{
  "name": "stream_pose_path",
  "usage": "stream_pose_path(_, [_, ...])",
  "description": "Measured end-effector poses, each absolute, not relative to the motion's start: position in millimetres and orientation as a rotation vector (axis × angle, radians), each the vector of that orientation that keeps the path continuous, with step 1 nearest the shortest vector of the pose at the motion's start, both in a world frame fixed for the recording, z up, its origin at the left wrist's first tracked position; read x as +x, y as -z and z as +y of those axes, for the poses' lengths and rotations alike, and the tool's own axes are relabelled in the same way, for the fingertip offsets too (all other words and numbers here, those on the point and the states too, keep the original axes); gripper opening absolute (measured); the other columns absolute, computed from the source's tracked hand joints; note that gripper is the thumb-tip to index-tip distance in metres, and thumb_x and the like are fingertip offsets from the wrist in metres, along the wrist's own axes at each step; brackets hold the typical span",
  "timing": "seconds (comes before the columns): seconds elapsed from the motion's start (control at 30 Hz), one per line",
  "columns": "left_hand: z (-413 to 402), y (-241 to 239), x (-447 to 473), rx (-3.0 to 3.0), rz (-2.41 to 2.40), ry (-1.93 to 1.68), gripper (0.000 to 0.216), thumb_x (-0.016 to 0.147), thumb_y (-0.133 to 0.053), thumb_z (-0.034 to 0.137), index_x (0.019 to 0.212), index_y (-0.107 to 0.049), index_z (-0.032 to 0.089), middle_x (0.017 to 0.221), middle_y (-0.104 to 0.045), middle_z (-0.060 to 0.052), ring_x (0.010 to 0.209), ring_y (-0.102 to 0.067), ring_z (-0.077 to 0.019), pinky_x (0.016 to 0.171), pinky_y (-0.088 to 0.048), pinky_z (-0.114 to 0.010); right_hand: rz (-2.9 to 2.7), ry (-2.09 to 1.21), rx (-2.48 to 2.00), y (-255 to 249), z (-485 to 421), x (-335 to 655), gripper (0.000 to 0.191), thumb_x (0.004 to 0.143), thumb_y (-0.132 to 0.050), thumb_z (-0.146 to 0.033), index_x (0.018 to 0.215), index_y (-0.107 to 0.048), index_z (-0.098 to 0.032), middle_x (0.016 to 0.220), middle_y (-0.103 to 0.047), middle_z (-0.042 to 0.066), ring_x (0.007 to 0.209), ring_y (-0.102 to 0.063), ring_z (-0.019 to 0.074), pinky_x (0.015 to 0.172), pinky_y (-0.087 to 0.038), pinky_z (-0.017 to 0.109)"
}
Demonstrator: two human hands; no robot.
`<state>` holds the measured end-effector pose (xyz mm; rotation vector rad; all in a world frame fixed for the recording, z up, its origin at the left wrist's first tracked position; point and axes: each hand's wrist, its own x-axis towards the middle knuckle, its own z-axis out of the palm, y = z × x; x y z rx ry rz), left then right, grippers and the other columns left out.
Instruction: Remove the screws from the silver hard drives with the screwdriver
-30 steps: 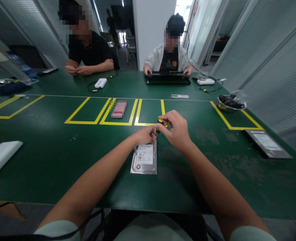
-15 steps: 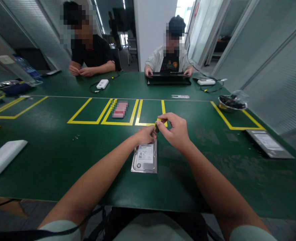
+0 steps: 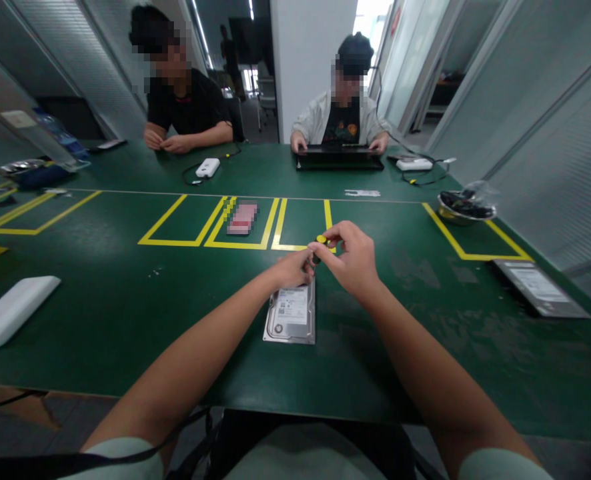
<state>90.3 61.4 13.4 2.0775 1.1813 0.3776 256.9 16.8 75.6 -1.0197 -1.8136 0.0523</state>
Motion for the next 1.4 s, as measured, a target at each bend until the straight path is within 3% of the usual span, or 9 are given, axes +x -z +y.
stream_pose_path(0.53, [54.2, -21.0, 92.1, 2.113, 1.261, -0.358, 0.027, 0.066, -0.062, 0.009, 0.091, -0.057, 0.019, 0.078, -0.065, -0.001, 0.076, -0.062, -0.0194, 0.067, -0.042, -0.029, -1.79, -0.07, -1.032, -70.1, 17.3, 253.1, 0.016, 0.08, -0.067, -0.03, 0.085, -0.055, -0.022, 0.076, -0.058, -0.002, 0.066, -0.054, 0.0125, 0.066, -0.044, 0.028])
stream_pose_path(0.73, [45.5, -26.7, 90.3, 2.136, 1.308, -0.433, 0.023, 0.071, -0.065, 0.014, 0.091, -0.058, 0.019, 0.084, -0.065, -0.002, 0.083, -0.061, -0.0212, 0.075, -0.041, -0.032, -1.803, -0.044, -1.033, -70.7, 16.8, 253.4, 0.014, 0.082, -0.066, -0.03, 0.087, -0.056, -0.022, 0.077, -0.059, -0.002, 0.066, -0.053, 0.0129, 0.067, -0.044, 0.029])
stream_pose_path(0.87, [35.2, -30.8, 79.1, 2.114, 1.434, -0.669, 0.019, 0.078, -0.063, 0.023, 0.097, -0.06, 0.02, 0.092, -0.066, -0.002, 0.09, -0.059, -0.0207, 0.081, -0.041, -0.033, -1.824, -0.029, -1.016, -72.2, 16.6, 253.5, 0.018, 0.082, -0.069, -0.035, 0.086, -0.058, -0.021, 0.077, -0.06, -0.001, 0.068, -0.055, 0.0133, 0.067, -0.044, 0.029])
stream_pose_path(1.13, [24.8, -2.5, 18.1, 1.667, 1.665, -1.264, 0.019, 0.082, -0.06, 0.033, 0.092, -0.062, 0.017, 0.084, -0.064, -0.001, 0.074, -0.055, -0.013, 0.073, -0.045, -0.025, -1.844, -0.035, -1.016, -76.2, 12.8, 253.4, 0.018, 0.082, -0.07, -0.035, 0.084, -0.06, -0.02, 0.076, -0.063, -0.001, 0.068, -0.057, 0.0128, 0.066, -0.045, 0.029])
stream_pose_path(1.4, [18.8, 19.8, 3.9, 1.608, 1.684, -1.224, 0.018, 0.08, -0.061, 0.033, 0.086, -0.063, 0.017, 0.075, -0.061, 0.001, 0.065, -0.052, -0.0119, 0.064, -0.042, -0.023, -1.844, -0.041, -1.036, -77.6, 13.2, 252.9, 0.018, 0.082, -0.07, -0.035, 0.084, -0.061, -0.019, 0.075, -0.064, -0.001, 0.067, -0.057, 0.012, 0.062, -0.042, 0.027])
